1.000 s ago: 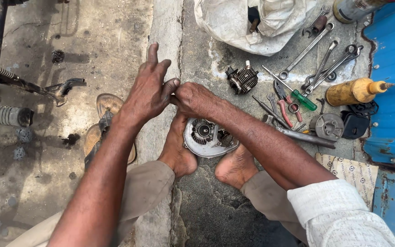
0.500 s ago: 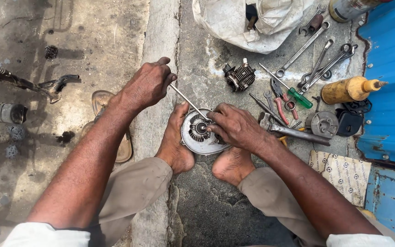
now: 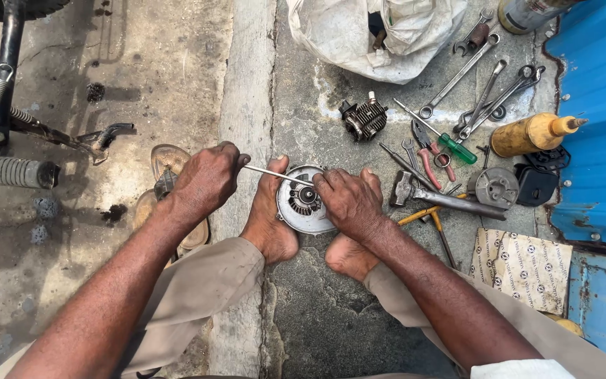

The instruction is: Disassembling and inspecting motorcycle engine components using manual tools.

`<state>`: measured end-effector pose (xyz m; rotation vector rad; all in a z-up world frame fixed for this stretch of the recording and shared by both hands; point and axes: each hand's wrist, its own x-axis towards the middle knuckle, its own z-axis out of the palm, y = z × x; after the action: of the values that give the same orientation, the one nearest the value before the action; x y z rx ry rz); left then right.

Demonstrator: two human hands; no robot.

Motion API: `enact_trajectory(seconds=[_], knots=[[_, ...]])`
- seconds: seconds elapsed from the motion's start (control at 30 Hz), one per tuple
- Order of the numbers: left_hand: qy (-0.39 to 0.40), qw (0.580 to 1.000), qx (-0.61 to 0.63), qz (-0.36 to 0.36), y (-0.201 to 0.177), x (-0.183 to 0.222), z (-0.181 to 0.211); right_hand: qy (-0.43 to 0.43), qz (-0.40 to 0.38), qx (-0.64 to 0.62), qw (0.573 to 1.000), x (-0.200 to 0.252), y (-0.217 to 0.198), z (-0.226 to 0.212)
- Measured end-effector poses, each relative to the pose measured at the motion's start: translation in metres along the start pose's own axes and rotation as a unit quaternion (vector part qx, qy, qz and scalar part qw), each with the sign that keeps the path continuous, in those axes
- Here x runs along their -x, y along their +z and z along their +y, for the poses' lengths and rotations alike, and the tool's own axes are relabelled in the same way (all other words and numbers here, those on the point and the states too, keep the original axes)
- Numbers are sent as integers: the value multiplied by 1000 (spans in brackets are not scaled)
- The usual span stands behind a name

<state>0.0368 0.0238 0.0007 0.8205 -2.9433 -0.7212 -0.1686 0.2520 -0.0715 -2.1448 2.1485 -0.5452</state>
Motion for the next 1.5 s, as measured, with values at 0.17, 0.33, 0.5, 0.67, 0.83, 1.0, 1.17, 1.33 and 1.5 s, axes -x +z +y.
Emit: enact_trajectory(seconds=[0.17,0.33,0.5,0.67,0.83,1.0,1.17,1.33,1.5], knots=[[-34,995,-68,-62,11,50,27,13,-64,12,998,-16,-45,-10],[-54,983,-110,-140,26,83,61,-22,-71,-18,997,-10,-38,9],[-152,975,113,-115,95,112,106,-36,-44,-130,990,-11,-40,20],[-295,889,312,-160,128,91,185,38,-50,-254,965,-6,-25,29],[-366,779,486,-151,137,58,228,119,-66,-270,953,-16,-28,28],[-351,707,607,-92,209,24,259,367,-217,-320,846,-41,-58,1],[-324,618,715,-29,190,-24,259,128,-194,-186,955,-42,-32,35],[-296,509,808,31,260,-88,264,-82,-268,38,959,-70,-65,23],[-262,393,877,95,245,-145,256,-181,-259,54,947,-75,-63,29]])
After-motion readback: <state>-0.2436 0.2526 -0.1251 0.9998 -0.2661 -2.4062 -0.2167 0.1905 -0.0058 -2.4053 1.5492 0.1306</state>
